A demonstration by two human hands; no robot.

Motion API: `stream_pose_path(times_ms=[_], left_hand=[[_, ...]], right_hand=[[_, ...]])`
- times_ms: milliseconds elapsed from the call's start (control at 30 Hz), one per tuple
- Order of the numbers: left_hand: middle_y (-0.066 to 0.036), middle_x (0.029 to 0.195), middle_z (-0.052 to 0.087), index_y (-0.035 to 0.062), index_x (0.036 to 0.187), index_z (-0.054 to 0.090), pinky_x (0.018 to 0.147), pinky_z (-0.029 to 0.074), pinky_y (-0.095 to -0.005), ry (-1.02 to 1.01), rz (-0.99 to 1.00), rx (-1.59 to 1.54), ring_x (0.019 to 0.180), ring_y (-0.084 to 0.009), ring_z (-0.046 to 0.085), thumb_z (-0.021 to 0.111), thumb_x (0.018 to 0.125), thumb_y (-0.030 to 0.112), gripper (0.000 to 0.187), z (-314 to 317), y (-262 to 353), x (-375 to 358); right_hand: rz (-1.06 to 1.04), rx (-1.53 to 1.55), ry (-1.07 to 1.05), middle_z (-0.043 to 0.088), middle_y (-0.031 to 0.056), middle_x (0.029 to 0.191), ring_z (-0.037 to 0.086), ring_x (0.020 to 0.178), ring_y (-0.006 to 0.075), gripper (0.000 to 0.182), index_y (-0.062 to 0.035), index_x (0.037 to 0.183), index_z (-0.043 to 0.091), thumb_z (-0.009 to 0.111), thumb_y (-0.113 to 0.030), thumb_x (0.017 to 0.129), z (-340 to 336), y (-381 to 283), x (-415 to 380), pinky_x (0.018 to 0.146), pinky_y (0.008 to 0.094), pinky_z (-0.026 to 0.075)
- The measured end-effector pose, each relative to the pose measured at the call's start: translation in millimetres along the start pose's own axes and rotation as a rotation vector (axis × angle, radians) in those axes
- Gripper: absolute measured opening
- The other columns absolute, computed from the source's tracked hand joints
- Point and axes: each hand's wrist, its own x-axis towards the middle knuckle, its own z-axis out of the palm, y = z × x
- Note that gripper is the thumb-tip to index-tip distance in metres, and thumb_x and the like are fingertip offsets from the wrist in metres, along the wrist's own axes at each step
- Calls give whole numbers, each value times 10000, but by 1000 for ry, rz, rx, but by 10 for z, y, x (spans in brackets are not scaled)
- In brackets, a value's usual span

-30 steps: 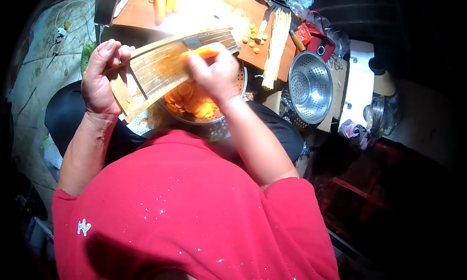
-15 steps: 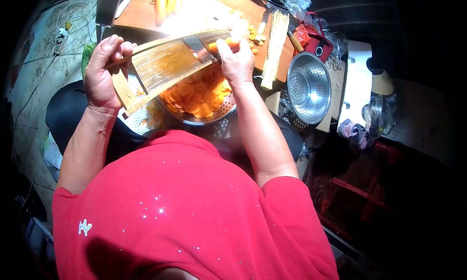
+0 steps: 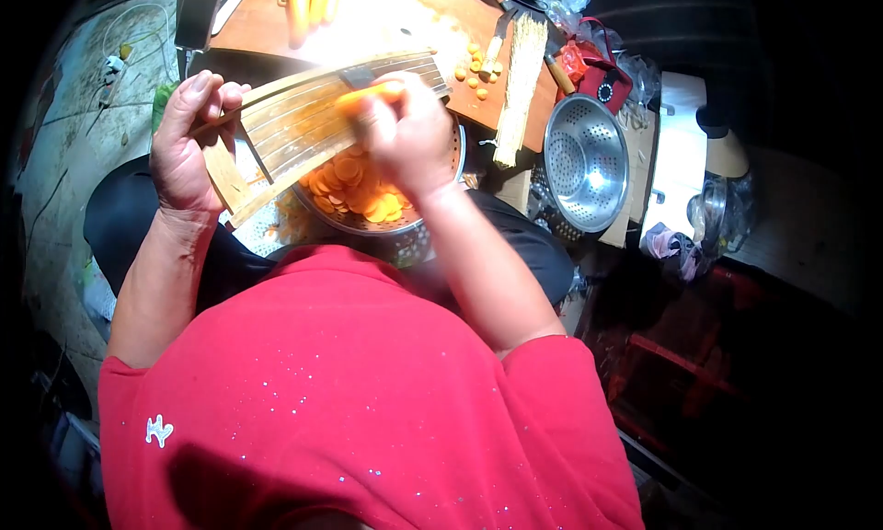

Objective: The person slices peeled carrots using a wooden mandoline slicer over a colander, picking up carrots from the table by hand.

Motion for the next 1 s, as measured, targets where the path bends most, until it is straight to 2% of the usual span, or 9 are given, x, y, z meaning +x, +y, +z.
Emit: stream_pose_path(times_ms=[33, 233, 300, 433, 500, 700, 867, 967, 1000], left_hand=[[-17, 697, 542, -5, 915, 616, 760, 467, -246, -2, 2, 0, 759, -131, 588, 592, 886, 117, 128, 6, -3, -4], [-17, 697, 539, -7, 918, 619, 764, 469, -250, 21, 0, -2, 767, -135, 586, 586, 887, 111, 127, 5, -18, -5], [-17, 700, 540, -7, 922, 621, 765, 468, -249, -17, 5, -11, 767, -134, 587, 585, 887, 113, 130, -8, -12, -3], [-16, 703, 543, -4, 916, 623, 761, 466, -246, 10, -1, 6, 762, -130, 586, 591, 884, 120, 132, 19, -4, -28], [-15, 703, 543, -1, 913, 625, 761, 464, -243, 4, 9, 16, 760, -126, 586, 592, 885, 125, 134, 0, -18, -16], [-18, 707, 545, -7, 923, 619, 765, 465, -243, 0, -2, 16, 757, -128, 583, 590, 885, 119, 135, -16, -10, -18], [-22, 712, 546, -13, 934, 616, 768, 466, -245, 15, -2, 7, 760, -131, 579, 593, 885, 119, 143, -1, -21, -37], [-22, 713, 545, -15, 937, 615, 770, 465, -244, 14, 3, -3, 764, -132, 580, 594, 885, 119, 146, 10, -17, -26], [-22, 712, 545, -15, 937, 615, 770, 465, -244, 23, 6, 7, 764, -132, 580, 595, 884, 118, 145, 9, -19, -25]], right_hand=[[155, 76, -44, 641, 73, 799, 599, 685, 128, 160, -7, 971, 584, 612, -124, 865, -28, 137, 73, 635, 273, 484], [294, 327, -109, 636, 63, 818, 587, 704, 112, 151, -1, 950, 589, 621, -119, 860, -28, 316, 129, 642, 257, 483], [-51, 44, -64, 668, 116, 818, 640, 720, 241, 184, -9, 898, 599, 634, -171, 819, -26, -128, -8, 701, 312, 509], [168, 18, -78, 667, 114, 807, 640, 723, 267, 166, -24, 890, 615, 626, -174, 819, -59, 130, 151, 709, 329, 508], [369, 34, -43, 663, 90, 823, 632, 762, 172, 185, 2, 948, 604, 611, -161, 862, -24, 534, 250, 704, 282, 499], [-34, 42, -27, 620, 119, 782, 620, 770, 299, 205, -55, 868, 605, 657, -242, 802, 15, -238, -50, 730, 361, 499], [380, 52, -59, 672, 89, 822, 634, 733, 157, 150, 14, 906, 602, 613, -128, 857, -38, 358, 245, 683, 267, 498], [257, 178, -102, 664, 75, 823, 621, 721, 147, 133, 6, 919, 603, 610, -113, 859, -16, 100, 121, 678, 264, 495], [93, 88, -100, 647, 134, 784, 639, 710, 257, 179, -27, 917, 600, 628, -170, 813, 53, 68, 29, 679, 335, 506]])
